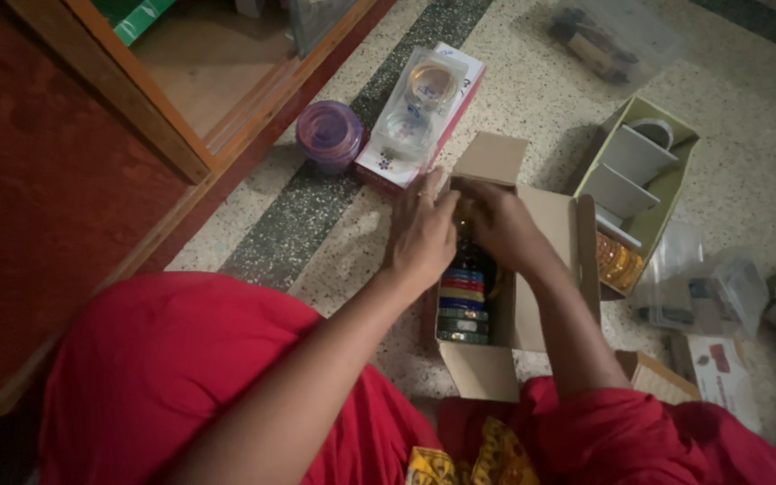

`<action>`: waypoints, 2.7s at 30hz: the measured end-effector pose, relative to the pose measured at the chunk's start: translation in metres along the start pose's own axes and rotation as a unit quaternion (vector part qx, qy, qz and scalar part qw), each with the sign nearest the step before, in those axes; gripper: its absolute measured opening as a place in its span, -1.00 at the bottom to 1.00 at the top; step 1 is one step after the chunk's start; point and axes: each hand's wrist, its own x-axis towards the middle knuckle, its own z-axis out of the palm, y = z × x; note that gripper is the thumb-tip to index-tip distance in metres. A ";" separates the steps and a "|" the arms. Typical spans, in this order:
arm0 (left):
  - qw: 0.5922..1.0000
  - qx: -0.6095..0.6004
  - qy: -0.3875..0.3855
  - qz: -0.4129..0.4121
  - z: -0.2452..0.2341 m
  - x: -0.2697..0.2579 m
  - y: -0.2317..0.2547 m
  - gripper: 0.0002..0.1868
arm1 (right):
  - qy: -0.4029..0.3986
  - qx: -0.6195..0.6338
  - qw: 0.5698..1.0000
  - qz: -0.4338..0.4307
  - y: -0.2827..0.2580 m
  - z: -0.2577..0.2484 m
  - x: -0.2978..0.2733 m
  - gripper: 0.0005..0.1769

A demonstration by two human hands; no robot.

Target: The person sits on the floor and organizes bangles by picking them up from various boxes and placing them into other boxes. They handle multiple bangles, open and close boxes, and arrange the items into compartments.

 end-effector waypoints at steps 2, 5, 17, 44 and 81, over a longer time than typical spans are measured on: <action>0.999 0.022 0.019 0.023 -0.002 0.001 0.005 -0.53 | 0.010 0.011 0.993 0.114 0.001 -0.012 0.003 -0.52; 1.000 -0.014 -0.017 0.014 -0.002 0.000 0.014 -0.58 | 0.079 0.084 0.988 0.100 0.011 -0.036 0.003 -0.50; 0.968 0.076 -0.203 0.130 0.019 -0.006 0.039 -0.41 | 0.171 0.267 0.947 0.051 0.046 -0.070 -0.002 -0.51; 0.952 0.234 -0.191 0.047 0.020 0.025 0.034 -0.38 | 0.135 0.247 0.958 0.054 0.031 -0.056 0.002 -0.51; 0.787 0.322 -0.338 0.403 0.154 0.075 -0.037 -0.76 | 0.140 0.313 0.939 0.003 0.037 -0.073 0.010 -0.51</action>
